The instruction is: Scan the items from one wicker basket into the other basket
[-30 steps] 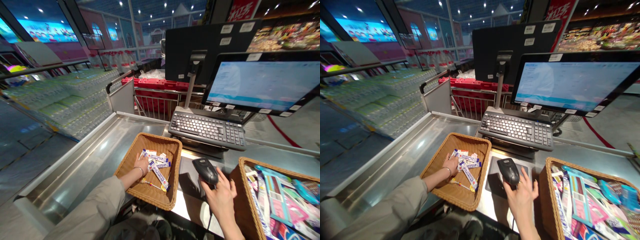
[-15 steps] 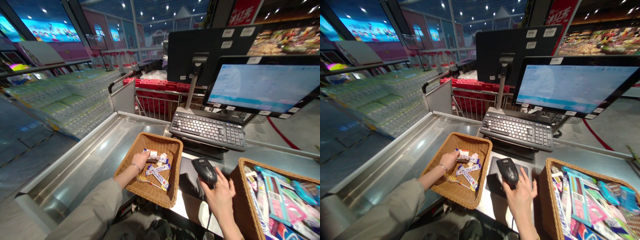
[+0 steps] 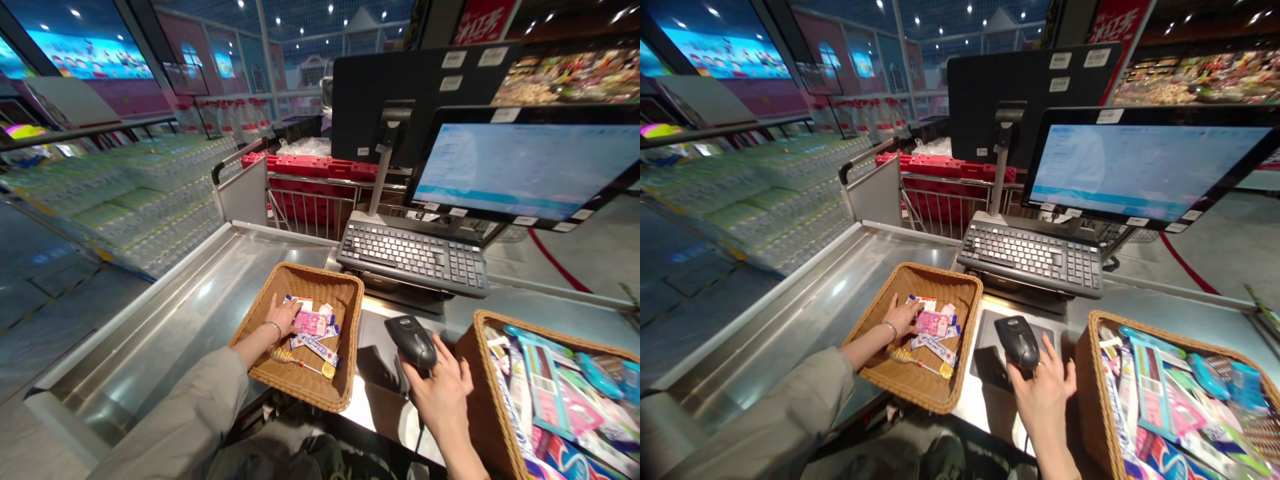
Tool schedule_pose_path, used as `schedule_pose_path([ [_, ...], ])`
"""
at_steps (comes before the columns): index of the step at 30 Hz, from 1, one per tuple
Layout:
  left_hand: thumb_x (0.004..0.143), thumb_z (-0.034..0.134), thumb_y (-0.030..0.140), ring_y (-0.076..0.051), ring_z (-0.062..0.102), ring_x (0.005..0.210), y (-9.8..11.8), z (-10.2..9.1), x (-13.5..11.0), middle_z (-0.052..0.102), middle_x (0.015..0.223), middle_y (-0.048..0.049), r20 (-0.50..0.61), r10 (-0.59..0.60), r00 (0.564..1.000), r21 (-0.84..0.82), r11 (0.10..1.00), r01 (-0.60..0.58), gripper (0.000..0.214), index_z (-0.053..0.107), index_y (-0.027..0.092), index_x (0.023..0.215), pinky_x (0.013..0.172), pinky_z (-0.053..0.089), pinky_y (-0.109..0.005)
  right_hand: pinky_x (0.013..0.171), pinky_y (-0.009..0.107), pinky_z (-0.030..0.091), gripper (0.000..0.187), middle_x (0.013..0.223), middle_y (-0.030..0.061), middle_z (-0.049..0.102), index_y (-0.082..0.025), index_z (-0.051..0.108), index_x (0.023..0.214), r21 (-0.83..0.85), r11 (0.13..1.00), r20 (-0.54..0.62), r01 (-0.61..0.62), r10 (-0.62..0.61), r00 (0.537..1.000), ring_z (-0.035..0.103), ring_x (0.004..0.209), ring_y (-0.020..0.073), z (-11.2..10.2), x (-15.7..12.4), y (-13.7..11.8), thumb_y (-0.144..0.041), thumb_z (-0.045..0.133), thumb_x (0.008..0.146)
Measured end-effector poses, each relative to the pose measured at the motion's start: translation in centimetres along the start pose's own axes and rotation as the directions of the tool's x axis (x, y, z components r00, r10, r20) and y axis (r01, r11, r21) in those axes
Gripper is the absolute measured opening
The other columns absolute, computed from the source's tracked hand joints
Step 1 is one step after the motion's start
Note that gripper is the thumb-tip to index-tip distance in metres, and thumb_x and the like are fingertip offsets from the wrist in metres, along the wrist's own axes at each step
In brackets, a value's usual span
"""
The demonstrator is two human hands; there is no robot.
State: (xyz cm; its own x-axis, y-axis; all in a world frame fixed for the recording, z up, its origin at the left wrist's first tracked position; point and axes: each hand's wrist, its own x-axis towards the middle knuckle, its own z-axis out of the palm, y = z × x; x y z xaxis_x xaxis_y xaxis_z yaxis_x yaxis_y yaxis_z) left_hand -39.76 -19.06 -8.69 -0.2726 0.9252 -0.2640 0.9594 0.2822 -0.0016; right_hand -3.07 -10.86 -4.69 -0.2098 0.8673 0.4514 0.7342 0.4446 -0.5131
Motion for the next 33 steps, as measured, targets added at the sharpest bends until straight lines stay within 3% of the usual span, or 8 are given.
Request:
schedule_pose_path([
  [5, 0.077, 0.066, 0.037, -0.028, 0.042, 0.129, 2.4, -0.6, 1.4, 0.046, 0.143, -0.0103, -0.016, 0.172, 0.985, 0.026, 0.985, -0.171, 0.061, 0.043, 0.028, 0.133, 0.112, 0.017, -0.052, 0.109, 0.054, 0.018, 0.052, 0.107, 0.0124, 0.069, -0.021, 0.069, 0.081, -0.013, 1.000, 0.015, 0.001, -0.001, 1.000, 0.053, 0.119, 0.0290, 0.0, -0.3, 0.1, -0.066, 0.043, 0.080],
  [8, 0.084, 0.059, 0.029, -0.023, 0.044, 0.124, 4.6, -0.8, 2.4, 0.055, 0.130, -0.0071, 0.023, 0.328, 0.945, 0.036, 0.944, -0.328, 0.039, 0.054, 0.030, 0.122, 0.107, 0.027, -0.041, 0.109, 0.053, 0.017, 0.052, 0.108, 0.0117, 0.069, -0.021, 0.069, 0.081, -0.021, 1.000, 0.012, -0.004, 0.005, 1.000, 0.053, 0.119, 0.0285, -0.2, -0.3, 0.1, -0.066, 0.044, 0.080],
  [11, 0.089, 0.050, 0.022, -0.022, 0.045, 0.120, 6.4, -1.0, 3.4, 0.059, 0.121, -0.0060, 0.064, 0.431, 0.900, 0.041, 0.900, -0.434, 0.022, 0.064, 0.030, 0.103, 0.103, 0.029, -0.040, 0.109, 0.053, 0.018, 0.051, 0.107, 0.0108, 0.069, -0.022, 0.069, 0.081, -0.019, 0.999, 0.003, -0.027, 0.027, 1.000, 0.053, 0.118, 0.0284, -0.4, -0.3, 0.1, -0.066, 0.043, 0.080],
  [17, 0.085, 0.051, 0.014, -0.022, 0.046, 0.117, 8.2, -0.7, 4.7, 0.064, 0.113, -0.0067, 0.109, 0.479, 0.871, 0.008, 0.876, -0.482, 0.021, 0.068, 0.025, 0.082, 0.097, 0.033, -0.038, 0.109, 0.055, 0.017, 0.052, 0.108, 0.0115, 0.069, -0.021, 0.069, 0.082, -0.007, 0.999, 0.001, -0.051, 0.051, 0.999, 0.053, 0.118, 0.0290, -0.9, -0.5, 0.6, -0.067, 0.044, 0.079],
  [21, 0.079, 0.058, 0.015, -0.024, 0.055, 0.107, 7.8, -0.6, 5.4, 0.069, 0.097, -0.0094, 0.099, 0.410, 0.907, -0.062, 0.912, -0.406, 0.013, 0.068, 0.021, 0.073, 0.093, 0.038, -0.038, 0.109, 0.056, 0.016, 0.052, 0.110, 0.0122, 0.068, -0.021, 0.069, 0.085, -0.019, 0.999, -0.006, -0.047, 0.047, 0.999, 0.053, 0.118, 0.0292, -1.0, -0.7, 1.1, -0.066, 0.045, 0.079],
  [25, 0.065, 0.074, 0.024, -0.025, 0.062, 0.087, 5.7, -1.9, 5.8, 0.069, 0.077, -0.0065, 0.024, 0.276, 0.961, -0.195, 0.944, -0.266, 0.009, 0.066, 0.020, 0.068, 0.082, 0.045, -0.035, 0.109, 0.057, 0.016, 0.049, 0.111, 0.0116, 0.068, -0.021, 0.068, 0.087, -0.024, 0.999, 0.006, -0.038, 0.038, 0.999, 0.052, 0.119, 0.0291, -0.8, -0.7, 1.4, -0.063, 0.046, 0.080],
  [30, 0.088, 0.051, 0.035, -0.017, 0.063, 0.094, 3.3, -2.3, 5.0, 0.067, 0.106, -0.0033, -0.188, -0.017, 0.982, -0.443, 0.894, -0.070, 0.029, 0.059, 0.024, 0.114, 0.082, 0.048, -0.028, 0.108, 0.056, 0.017, 0.046, 0.111, 0.0114, 0.068, -0.020, 0.068, 0.087, -0.024, 0.999, 0.003, -0.023, 0.023, 1.000, 0.052, 0.120, 0.0286, -0.3, -0.6, 0.8, -0.061, 0.046, 0.081],
  [33, 0.095, 0.038, 0.029, -0.012, 0.064, 0.074, 3.2, -0.2, 4.2, 0.068, 0.087, -0.0029, -0.183, -0.218, 0.959, -0.564, 0.822, 0.079, 0.027, 0.056, 0.017, 0.113, 0.069, 0.050, -0.026, 0.108, 0.056, 0.018, 0.046, 0.110, 0.0115, 0.069, -0.020, 0.069, 0.085, -0.025, 1.000, -0.002, -0.001, 0.001, 1.000, 0.053, 0.120, 0.0286, -0.2, -0.5, 0.4, -0.060, 0.045, 0.082],
])
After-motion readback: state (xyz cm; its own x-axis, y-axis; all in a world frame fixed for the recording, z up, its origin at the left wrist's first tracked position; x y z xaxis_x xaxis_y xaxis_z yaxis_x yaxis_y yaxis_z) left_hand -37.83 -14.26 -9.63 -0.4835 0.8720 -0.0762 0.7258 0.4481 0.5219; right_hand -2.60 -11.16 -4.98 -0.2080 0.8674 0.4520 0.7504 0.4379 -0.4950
